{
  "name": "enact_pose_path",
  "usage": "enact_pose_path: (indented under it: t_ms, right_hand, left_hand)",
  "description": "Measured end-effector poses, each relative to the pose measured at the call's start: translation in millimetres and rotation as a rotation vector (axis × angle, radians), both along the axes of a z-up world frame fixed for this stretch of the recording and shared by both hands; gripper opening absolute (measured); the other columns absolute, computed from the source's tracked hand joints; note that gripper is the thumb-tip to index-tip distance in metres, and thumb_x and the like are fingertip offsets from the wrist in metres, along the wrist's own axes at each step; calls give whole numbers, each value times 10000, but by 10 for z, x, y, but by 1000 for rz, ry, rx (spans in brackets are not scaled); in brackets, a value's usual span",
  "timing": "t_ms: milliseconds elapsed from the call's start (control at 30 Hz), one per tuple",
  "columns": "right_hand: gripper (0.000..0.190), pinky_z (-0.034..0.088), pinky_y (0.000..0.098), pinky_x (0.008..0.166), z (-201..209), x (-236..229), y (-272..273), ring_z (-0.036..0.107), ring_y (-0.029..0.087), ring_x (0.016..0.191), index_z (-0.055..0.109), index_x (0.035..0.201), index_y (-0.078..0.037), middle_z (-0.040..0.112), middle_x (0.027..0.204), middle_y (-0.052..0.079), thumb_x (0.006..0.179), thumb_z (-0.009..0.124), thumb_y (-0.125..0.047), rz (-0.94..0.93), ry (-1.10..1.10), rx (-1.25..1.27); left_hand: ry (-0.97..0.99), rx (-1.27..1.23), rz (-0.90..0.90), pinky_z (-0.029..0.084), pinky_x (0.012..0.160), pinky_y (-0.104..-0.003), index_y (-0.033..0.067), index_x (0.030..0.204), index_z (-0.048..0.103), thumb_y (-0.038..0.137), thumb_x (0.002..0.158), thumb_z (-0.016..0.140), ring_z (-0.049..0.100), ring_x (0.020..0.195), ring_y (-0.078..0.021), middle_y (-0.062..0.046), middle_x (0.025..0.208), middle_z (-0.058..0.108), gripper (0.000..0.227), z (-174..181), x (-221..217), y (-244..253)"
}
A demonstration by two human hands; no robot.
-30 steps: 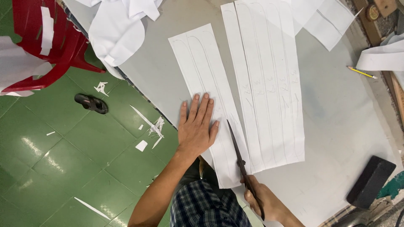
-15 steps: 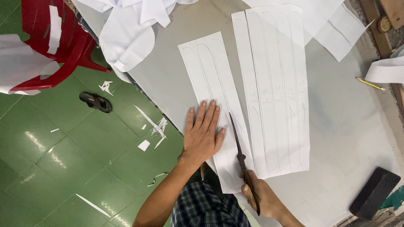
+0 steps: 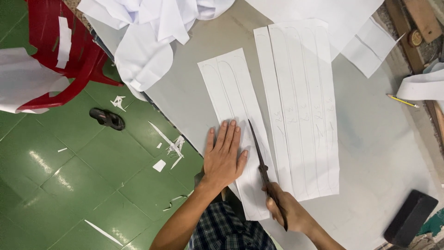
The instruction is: The person uses shears to cut a large sheet of white paper along pencil-drawn lines into several long strips. They briefly set down the shears to mark additional lines with a pencil before resuming cutting. The cut strips are left on the work surface.
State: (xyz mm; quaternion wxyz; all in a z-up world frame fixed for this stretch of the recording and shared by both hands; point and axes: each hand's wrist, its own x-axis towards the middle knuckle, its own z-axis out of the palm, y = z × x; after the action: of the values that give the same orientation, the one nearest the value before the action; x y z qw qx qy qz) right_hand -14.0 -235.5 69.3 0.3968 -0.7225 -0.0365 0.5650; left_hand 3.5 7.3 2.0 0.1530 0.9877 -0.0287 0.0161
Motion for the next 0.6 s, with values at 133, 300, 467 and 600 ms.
enact_pose_path:
  t_ms: [133, 300, 467, 600]
  right_hand:
    - [760, 550, 284, 530, -40, 111, 87, 620, 144, 481, 562, 1229, -68, 580, 596, 4, 871, 362, -708, -45, -36, 26]
    - [775, 560, 280, 528, -52, 101, 69, 597, 132, 495, 562, 1238, -79, 574, 613, -2, 838, 406, -724, -96, 55, 24]
    - [756, 558, 272, 531, -15, 176, 132, 582, 119, 495, 545, 1260, -82, 550, 631, -14, 875, 365, -707, -59, 31, 40]
    - [783, 534, 289, 545, -8, 208, 160, 611, 138, 490, 537, 1269, -100, 589, 567, -3, 856, 329, -731, -22, 18, -17]
  left_hand:
    - [-107, -28, 13, 399, 1150, -530, 24, 1542, 437, 411, 1083, 401, 482, 1437, -366, -165, 1646, 356, 602, 138, 284, 238]
    - [-148, 78, 20, 284, 1237, -602, 110, 1570, 450, 488, 1092, 444, 323, 1530, -391, -125, 1653, 347, 610, 76, 898, 628]
    - [29, 100, -15, 106, 1282, -573, 209, 1627, 380, 558, 1080, 304, 188, 1580, -325, -73, 1713, 223, 653, 17, 1003, 690]
    - [82, 88, -12, 76, 1282, -574, 219, 1627, 364, 573, 1071, 277, 154, 1587, -317, -66, 1719, 207, 665, 2, 1016, 693]
